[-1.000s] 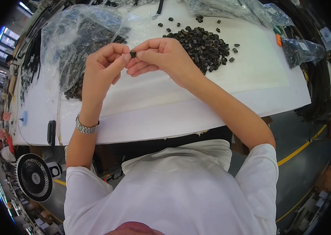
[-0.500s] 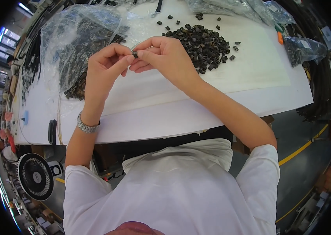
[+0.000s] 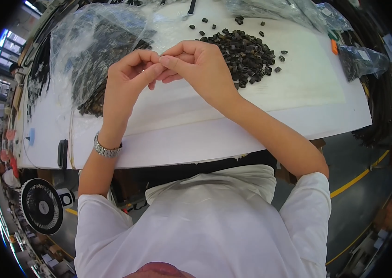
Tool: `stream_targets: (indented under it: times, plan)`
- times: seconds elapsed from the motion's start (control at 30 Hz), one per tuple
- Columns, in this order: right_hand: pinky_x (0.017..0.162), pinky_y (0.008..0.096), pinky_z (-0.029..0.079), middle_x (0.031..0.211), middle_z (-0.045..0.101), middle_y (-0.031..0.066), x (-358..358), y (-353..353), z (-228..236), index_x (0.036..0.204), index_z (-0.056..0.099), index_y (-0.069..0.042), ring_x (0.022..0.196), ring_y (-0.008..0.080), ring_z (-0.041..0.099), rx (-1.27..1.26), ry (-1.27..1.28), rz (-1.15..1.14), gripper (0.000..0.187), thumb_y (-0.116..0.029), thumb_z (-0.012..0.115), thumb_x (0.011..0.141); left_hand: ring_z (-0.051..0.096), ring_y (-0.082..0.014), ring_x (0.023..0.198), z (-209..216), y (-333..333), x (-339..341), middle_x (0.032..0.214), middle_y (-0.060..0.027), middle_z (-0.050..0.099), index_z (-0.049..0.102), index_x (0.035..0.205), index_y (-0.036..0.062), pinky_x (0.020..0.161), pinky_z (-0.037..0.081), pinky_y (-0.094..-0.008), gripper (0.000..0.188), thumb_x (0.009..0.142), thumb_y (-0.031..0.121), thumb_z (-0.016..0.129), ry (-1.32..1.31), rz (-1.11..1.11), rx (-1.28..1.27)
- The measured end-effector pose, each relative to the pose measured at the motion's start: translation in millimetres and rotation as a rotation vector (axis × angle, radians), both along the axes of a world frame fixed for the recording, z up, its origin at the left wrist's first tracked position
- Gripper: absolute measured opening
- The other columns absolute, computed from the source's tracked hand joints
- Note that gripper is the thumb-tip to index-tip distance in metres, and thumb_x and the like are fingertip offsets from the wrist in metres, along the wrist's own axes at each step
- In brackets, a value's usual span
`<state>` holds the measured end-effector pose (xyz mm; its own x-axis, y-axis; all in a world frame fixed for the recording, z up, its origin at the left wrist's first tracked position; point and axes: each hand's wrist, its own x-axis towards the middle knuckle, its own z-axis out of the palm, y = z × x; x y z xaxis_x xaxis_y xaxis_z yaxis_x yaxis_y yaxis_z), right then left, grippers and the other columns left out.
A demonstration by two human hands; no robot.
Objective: Assembling plastic buckle components by inserting small metal spring pins.
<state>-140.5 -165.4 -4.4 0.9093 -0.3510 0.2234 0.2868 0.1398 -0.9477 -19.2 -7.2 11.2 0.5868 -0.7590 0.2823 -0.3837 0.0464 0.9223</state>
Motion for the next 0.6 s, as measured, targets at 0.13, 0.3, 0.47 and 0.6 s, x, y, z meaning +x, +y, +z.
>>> stream_targets:
  times: [0.13, 0.3, 0.47, 0.6]
  plan:
    - [0.075, 0.0259, 0.061, 0.09, 0.079, 0.011, -4, -11, 4, 0.107, 0.073, 0.005, 0.08, 0.0146, 0.076, -0.164, 0.061, -0.089, 0.018, -0.012, 0.071, 0.102, 0.059, -0.0047, 0.068, 6, 6, 14, 0.085, -0.0002, 0.07, 0.076, 0.107, -0.0007, 0.062, 0.049, -0.0213, 0.014, 0.099, 0.01, 0.074, 0.064, -0.059, -0.011]
    - [0.062, 0.0235, 0.05, 0.074, 0.072, 0.0027, -16, -34, 16, 0.098, 0.072, 0.001, 0.063, 0.0083, 0.063, -0.416, 0.168, -0.185, 0.017, -0.015, 0.069, 0.1, 0.058, -0.0031, 0.066, 17, 43, 44, 0.083, 0.0012, 0.07, 0.077, 0.106, 0.0005, 0.06, 0.047, -0.0213, 0.014, 0.1, 0.012, 0.072, -0.158, 0.116, 0.179]
    - [0.061, 0.0314, 0.05, 0.067, 0.067, 0.0061, -29, -55, 22, 0.107, 0.072, 0.0, 0.058, 0.0138, 0.059, -0.856, 0.378, -0.318, 0.019, -0.017, 0.073, 0.097, 0.066, -0.0203, 0.073, 13, 74, 65, 0.094, -0.0098, 0.072, 0.074, 0.109, 0.0039, 0.07, 0.053, -0.033, 0.016, 0.093, 0.007, 0.074, -0.857, 0.227, 0.522]
    - [0.069, 0.0397, 0.054, 0.074, 0.071, 0.0105, -23, -35, 26, 0.109, 0.071, -0.001, 0.066, 0.028, 0.067, -0.924, 0.244, -0.175, 0.024, -0.022, 0.074, 0.097, 0.067, -0.0261, 0.079, -5, 64, 69, 0.095, -0.0094, 0.07, 0.073, 0.106, 0.0038, 0.073, 0.053, -0.0372, 0.015, 0.092, 0.01, 0.075, -0.903, 0.259, 0.591]
